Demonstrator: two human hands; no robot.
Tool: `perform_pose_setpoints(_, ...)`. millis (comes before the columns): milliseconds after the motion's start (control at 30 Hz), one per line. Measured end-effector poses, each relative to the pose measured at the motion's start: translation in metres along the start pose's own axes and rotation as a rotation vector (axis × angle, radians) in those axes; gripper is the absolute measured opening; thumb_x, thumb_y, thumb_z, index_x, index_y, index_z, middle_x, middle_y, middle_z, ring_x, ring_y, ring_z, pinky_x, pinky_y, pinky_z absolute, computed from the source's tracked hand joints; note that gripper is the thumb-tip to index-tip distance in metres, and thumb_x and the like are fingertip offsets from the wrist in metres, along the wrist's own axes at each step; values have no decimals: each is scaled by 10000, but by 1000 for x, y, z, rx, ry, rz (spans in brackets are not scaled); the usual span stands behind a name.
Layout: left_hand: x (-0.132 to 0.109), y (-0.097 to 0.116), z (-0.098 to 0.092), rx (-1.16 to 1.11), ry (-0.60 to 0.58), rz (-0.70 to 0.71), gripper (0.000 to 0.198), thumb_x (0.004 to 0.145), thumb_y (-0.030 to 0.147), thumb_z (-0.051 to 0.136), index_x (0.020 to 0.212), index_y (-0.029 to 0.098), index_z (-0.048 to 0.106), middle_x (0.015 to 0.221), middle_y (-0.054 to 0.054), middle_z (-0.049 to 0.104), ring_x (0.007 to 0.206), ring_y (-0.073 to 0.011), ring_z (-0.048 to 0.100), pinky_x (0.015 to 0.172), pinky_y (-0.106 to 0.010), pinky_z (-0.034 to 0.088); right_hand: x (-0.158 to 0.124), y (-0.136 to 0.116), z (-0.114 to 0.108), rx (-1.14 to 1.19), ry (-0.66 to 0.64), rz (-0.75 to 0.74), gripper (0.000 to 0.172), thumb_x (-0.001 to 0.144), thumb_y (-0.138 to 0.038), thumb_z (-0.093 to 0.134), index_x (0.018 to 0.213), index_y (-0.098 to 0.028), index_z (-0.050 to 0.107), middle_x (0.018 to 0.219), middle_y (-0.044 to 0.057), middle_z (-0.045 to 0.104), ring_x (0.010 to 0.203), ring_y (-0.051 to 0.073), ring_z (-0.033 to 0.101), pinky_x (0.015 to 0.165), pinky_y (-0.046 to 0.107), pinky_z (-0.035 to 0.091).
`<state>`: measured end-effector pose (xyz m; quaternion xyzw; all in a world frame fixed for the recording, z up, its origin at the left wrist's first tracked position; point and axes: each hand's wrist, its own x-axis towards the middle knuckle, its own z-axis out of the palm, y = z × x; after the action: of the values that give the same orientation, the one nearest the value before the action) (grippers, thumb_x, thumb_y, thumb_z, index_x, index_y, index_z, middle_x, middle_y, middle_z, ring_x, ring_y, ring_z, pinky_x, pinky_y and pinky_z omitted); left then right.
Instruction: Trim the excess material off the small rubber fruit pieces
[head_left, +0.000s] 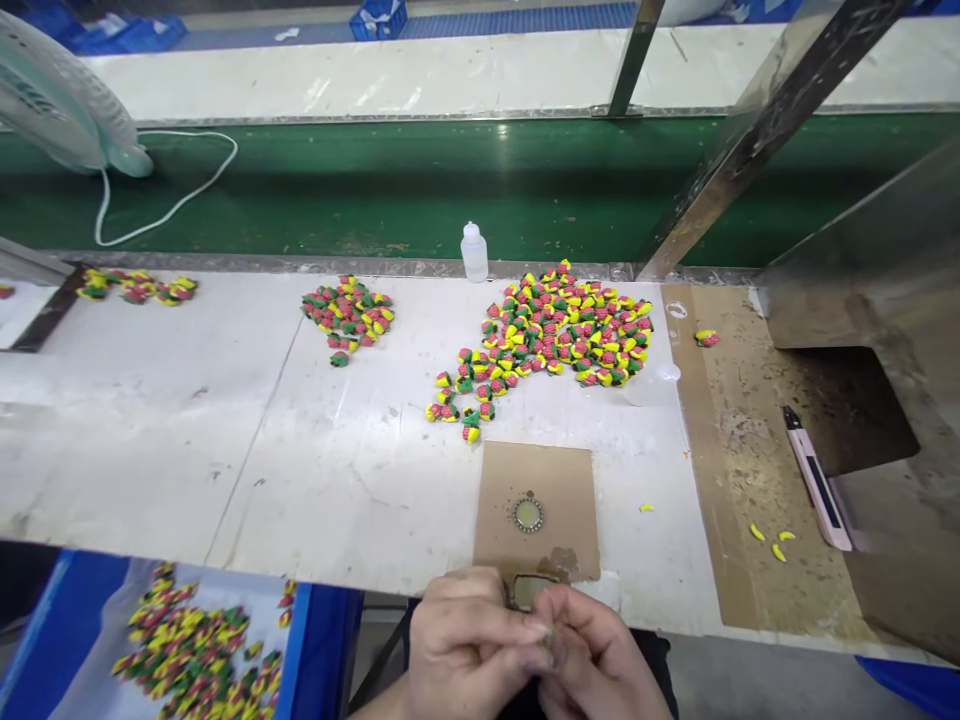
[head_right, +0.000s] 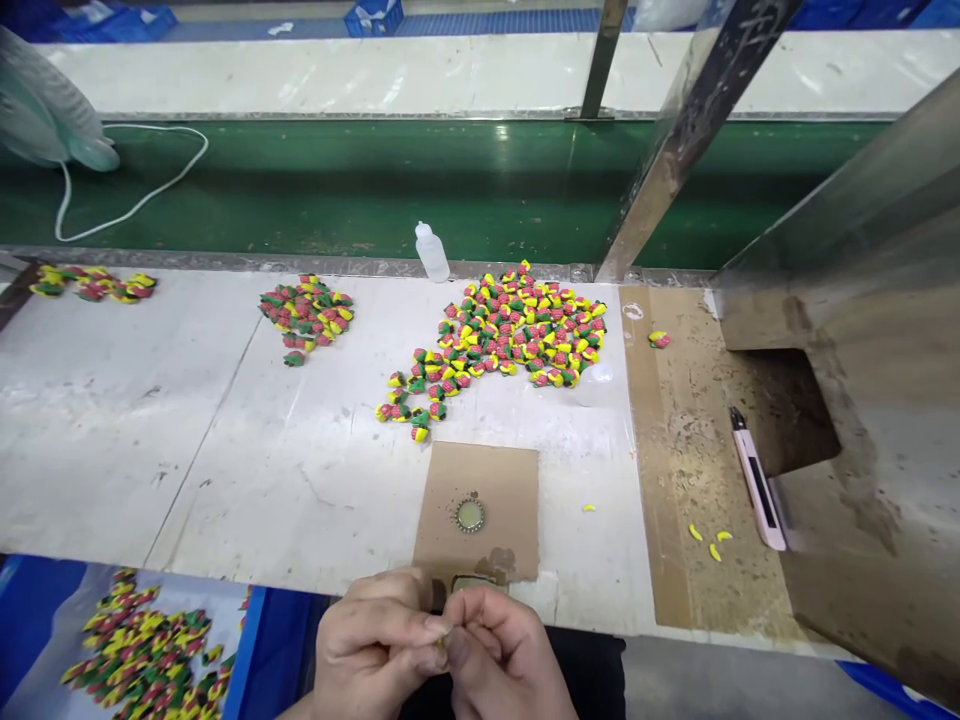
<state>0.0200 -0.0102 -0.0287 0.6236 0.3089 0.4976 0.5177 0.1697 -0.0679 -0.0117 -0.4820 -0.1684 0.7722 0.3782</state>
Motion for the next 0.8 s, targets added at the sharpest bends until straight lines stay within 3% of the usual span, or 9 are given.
perform_pose_setpoints(33, -2, 1, -3, 50, 17, -22, 117, 940, 317, 807, 1053, 304, 830, 499, 65, 560, 436, -113, 487, 498, -233, 436, 2, -1, -2, 24, -10, 47, 659, 782, -874, 728, 847, -235, 582, 527, -141, 264, 457, 68, 220, 466, 219, 195)
perform_pose_setpoints(100, -7, 6, -14, 168, 62, -123, 189, 936, 268, 788, 1124, 283, 811, 607, 34, 660, 515, -128, 608, 587, -223, 525, 7, -10, -12, -126, 40, -69, 627, 866, -849, 663, 861, -226, 591, 564, -117, 345, 469, 77, 296, 467, 217, 244)
perform_pose_setpoints(200, -9, 12, -40, 308, 80, -330, 266, 983, 199, 678, 1208, 287, 789, 920, -42, 813, 826, -182, 779, 789, -219, 610, 18, -38, -32, -848, 155, -614, 375, 1125, -493, 491, 946, -206, 654, 759, -2, 617, 629, 138, 593, 582, 250, 438)
perform_pose_setpoints(233, -8, 14, -49, 337, 64, -377, 275, 991, 183, 659, 1203, 297, 792, 1002, -48, 835, 914, -189, 797, 831, -209, 615, 22, -48, -37, -1140, 167, -787, 292, 1146, -357, 456, 997, -203, 655, 813, 20, 662, 665, 159, 646, 601, 269, 466)
perform_pose_setpoints(300, -6, 15, -62, 359, 45, -430, 270, 973, 180, 689, 1182, 309, 802, 1067, -42, 860, 963, -192, 821, 843, -191, 625, 30, -67, -41, -1626, 116, -962, 203, 1100, -136, 436, 1075, -190, 630, 840, 33, 690, 655, 198, 688, 550, 299, 462)
perform_pose_setpoints(367, -4, 15, -68, 349, 86, -430, 243, 921, 175, 759, 1118, 303, 822, 1011, -30, 880, 883, -190, 843, 780, -176, 639, 36, -80, -38, -1930, 15, -976, 279, 967, 25, 440, 1079, -174, 600, 815, 26, 670, 618, 226, 693, 481, 323, 435)
perform_pose_setpoints(500, 0, 12, -70, 358, 184, -303, 190, 810, 104, 839, 879, 279, 865, 940, -39, 881, 849, -206, 849, 785, -201, 659, 42, -91, -23, -2155, -131, -921, 433, 709, 109, 489, 1034, -164, 576, 775, 3, 638, 580, 229, 698, 439, 340, 440)
perform_pose_setpoints(633, 2, 10, -70, 296, 199, -275, 192, 781, 74, 846, 801, 264, 859, 819, -30, 852, 740, -190, 826, 705, -204, 665, 43, -95, -16, -2218, -169, -893, 439, 684, 102, 520, 1025, -171, 561, 771, -7, 635, 565, 219, 693, 428, 346, 436)
perform_pose_setpoints(800, 0, 9, -74, 286, 242, -295, 203, 729, 69, 893, 794, 253, 836, 829, -21, 871, 767, -191, 842, 750, -187, 662, 42, -101, -13, -2274, -164, -842, 419, 682, 101, 540, 974, -199, 543, 766, -12, 632, 556, 213, 685, 428, 346, 426)
